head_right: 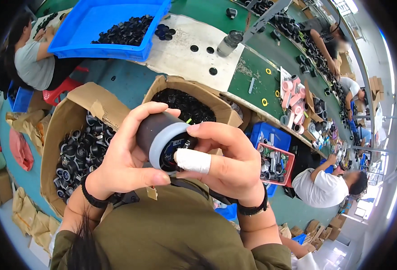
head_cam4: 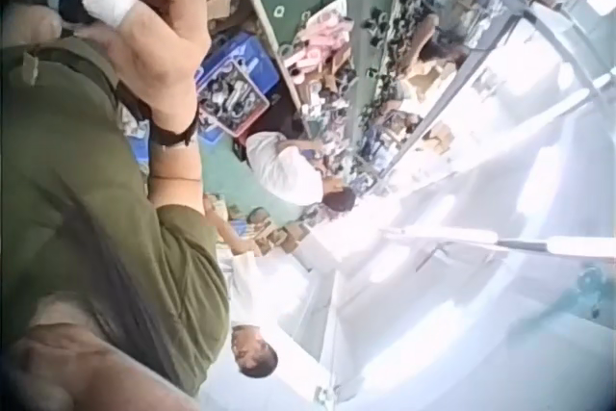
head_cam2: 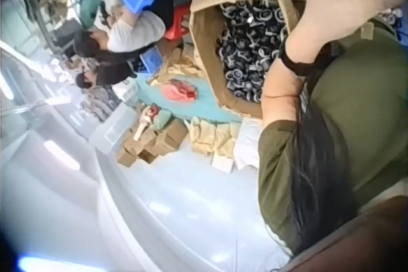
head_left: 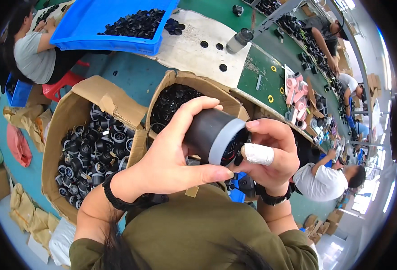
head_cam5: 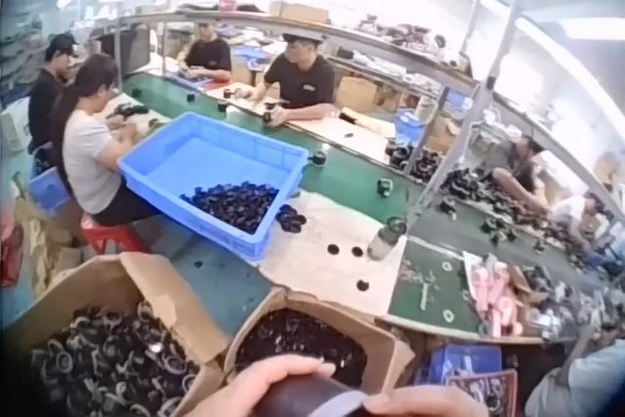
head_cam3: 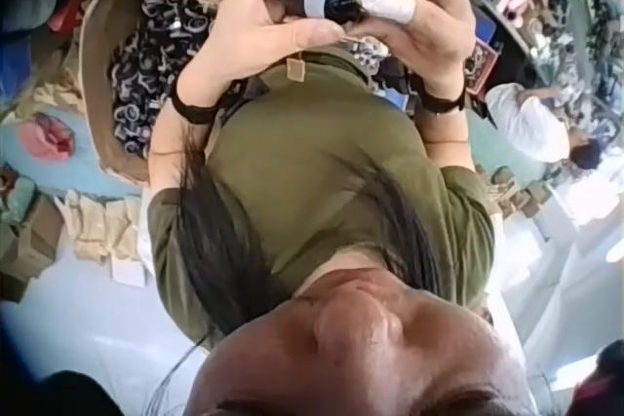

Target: Assembling electronic gauges by inserting internal circuitry components and attaching protective back covers.

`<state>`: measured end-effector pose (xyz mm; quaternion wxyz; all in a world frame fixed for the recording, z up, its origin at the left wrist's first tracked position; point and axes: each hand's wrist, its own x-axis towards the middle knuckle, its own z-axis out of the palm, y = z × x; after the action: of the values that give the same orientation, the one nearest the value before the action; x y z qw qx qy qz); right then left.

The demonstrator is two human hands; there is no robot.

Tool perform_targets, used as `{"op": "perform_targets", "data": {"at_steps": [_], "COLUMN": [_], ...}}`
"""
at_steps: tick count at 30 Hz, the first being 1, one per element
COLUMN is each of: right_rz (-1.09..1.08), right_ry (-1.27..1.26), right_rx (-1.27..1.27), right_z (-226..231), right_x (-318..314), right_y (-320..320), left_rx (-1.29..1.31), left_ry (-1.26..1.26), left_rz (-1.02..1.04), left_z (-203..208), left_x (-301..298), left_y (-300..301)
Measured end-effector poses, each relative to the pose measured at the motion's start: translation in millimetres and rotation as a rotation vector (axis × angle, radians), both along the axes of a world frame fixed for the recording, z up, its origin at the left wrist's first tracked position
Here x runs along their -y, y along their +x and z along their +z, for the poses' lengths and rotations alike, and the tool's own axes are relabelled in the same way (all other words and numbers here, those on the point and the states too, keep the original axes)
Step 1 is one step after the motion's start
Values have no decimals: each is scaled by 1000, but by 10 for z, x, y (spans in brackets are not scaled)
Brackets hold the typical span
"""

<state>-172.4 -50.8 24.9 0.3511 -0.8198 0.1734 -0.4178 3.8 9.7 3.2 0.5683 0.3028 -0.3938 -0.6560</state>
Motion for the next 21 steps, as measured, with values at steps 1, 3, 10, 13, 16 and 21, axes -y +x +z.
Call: {"op": "perform_targets", "data": {"at_steps": [1,3,10,13,16,21], "right_rz": [14,36,-32,-75,-82,-86], "right_ry": [-15,-7,-161,-178,-194,-94], "right_rx": [-12,-58,-233,-231,-239,-150], "right_z": [-3,35,108,107,101,2], "right_x": [27,34,61,44,32,-30], "right_y": [1,-4,51,96,110,112], "left_rx": [-6,-43,-78,-110,-124,-52], "left_ry": [-15,-1,24,44,42,20], "left_rz": [-8,-29,-36,-35,-19,12], "left_z": [-28,-41,-103,-115,-96,-46], "left_x": [-2,-3,23,16,11,13], "left_y": [5,22,40,49,53,43]}}
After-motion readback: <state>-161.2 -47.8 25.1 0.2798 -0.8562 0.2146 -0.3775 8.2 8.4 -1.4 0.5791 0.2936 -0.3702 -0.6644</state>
